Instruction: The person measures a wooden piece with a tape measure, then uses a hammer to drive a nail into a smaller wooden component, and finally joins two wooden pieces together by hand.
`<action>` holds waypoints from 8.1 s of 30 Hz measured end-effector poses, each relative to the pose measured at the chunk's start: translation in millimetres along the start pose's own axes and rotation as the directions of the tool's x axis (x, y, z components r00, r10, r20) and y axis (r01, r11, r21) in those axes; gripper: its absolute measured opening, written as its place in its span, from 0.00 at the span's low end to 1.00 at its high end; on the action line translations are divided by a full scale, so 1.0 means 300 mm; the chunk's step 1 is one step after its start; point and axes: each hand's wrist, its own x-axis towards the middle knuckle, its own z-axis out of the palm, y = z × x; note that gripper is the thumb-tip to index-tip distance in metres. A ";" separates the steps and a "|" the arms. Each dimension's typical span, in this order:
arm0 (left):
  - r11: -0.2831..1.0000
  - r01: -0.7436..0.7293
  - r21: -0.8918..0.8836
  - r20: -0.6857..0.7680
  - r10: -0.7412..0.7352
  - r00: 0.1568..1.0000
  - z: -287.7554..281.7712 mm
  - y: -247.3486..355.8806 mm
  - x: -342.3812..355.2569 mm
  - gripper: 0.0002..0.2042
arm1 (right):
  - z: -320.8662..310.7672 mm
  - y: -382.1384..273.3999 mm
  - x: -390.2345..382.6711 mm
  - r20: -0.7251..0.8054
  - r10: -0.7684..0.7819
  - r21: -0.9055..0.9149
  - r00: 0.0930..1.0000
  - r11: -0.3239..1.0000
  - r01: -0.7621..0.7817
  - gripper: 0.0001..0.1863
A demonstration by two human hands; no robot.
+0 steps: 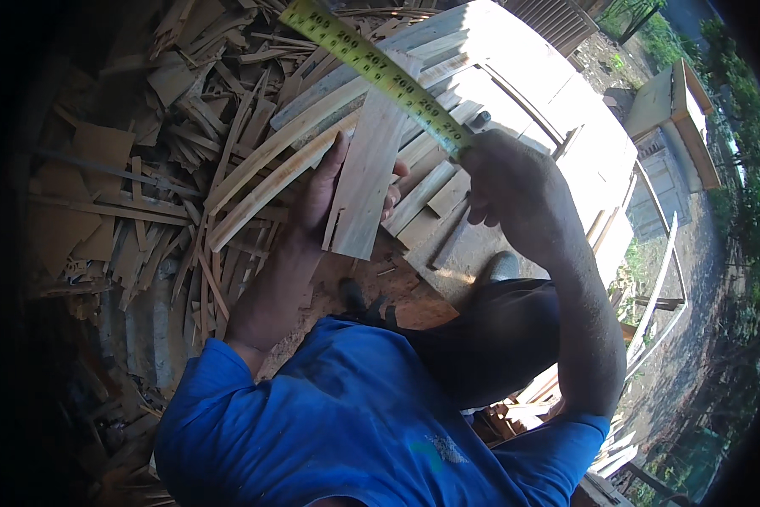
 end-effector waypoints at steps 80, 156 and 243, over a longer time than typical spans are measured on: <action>0.080 -0.444 0.893 0.438 -0.388 0.811 0.188 -1.226 1.610 0.22 | -0.472 2.046 0.504 -0.584 0.014 -0.034 0.812 0.999 -0.041 0.16; 0.008 -0.682 0.731 0.657 -0.277 0.701 0.258 -1.349 2.125 0.24 | -0.872 2.335 0.885 -0.766 -0.266 -0.297 0.585 0.954 0.045 0.24; 0.178 -0.587 0.790 0.605 -0.384 0.697 0.180 -1.256 1.788 0.18 | -0.576 2.042 0.577 -0.657 0.030 -0.024 0.753 0.998 -0.061 0.14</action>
